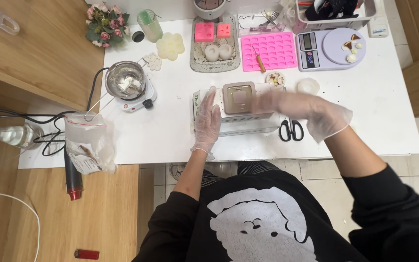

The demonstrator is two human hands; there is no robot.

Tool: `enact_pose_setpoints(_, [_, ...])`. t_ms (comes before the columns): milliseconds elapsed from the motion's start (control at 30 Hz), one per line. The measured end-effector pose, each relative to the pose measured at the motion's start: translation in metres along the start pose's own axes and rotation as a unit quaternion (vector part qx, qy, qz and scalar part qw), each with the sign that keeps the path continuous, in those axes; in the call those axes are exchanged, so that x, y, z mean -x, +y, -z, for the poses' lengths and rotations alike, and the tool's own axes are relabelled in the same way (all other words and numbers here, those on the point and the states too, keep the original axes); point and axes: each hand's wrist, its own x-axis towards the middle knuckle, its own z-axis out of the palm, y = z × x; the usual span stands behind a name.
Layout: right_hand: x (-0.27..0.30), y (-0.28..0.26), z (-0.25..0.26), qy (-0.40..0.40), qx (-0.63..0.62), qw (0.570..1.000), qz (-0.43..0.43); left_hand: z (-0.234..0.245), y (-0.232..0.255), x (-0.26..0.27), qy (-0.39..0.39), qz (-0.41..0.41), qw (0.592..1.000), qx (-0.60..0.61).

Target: Preparing and processing wax for candle production in a studio.

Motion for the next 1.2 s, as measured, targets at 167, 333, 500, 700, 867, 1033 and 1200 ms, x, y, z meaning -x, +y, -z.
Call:
enact_pose_setpoints(167, [-0.004,0.011,0.003,0.425,-0.085,0.892,-0.131,-0.003,-0.004,0.0,0.002,0.023,1.0,-0.012])
enact_pose_setpoints(333, [0.018,-0.013,-0.012,-0.048,0.002,0.999,0.013,-0.007,-0.01,0.001,0.011,0.006,1.0,-0.019])
enact_pose_setpoints(500, [0.044,-0.005,0.004,0.32,0.096,0.841,0.426,-0.005,-0.004,-0.001,0.008,0.014,1.0,0.006])
enact_pose_setpoints(700, [0.063,0.14,0.013,0.613,-0.201,0.764,0.032,-0.011,-0.016,0.004,0.003,0.012,0.999,-0.035])
enact_pose_setpoints(867, [0.044,0.288,-0.035,0.564,0.0,0.772,-0.292,-0.005,-0.008,0.0,-0.003,0.009,1.0,-0.01])
enact_pose_setpoints(1033, [0.029,0.237,-0.062,0.477,0.091,0.76,-0.433,0.0,0.003,0.001,-0.002,0.028,1.0,0.006])
enact_pose_setpoints(1200, [0.016,0.221,-0.04,0.413,0.078,0.755,-0.503,-0.005,-0.006,0.002,-0.005,0.034,0.999,-0.023])
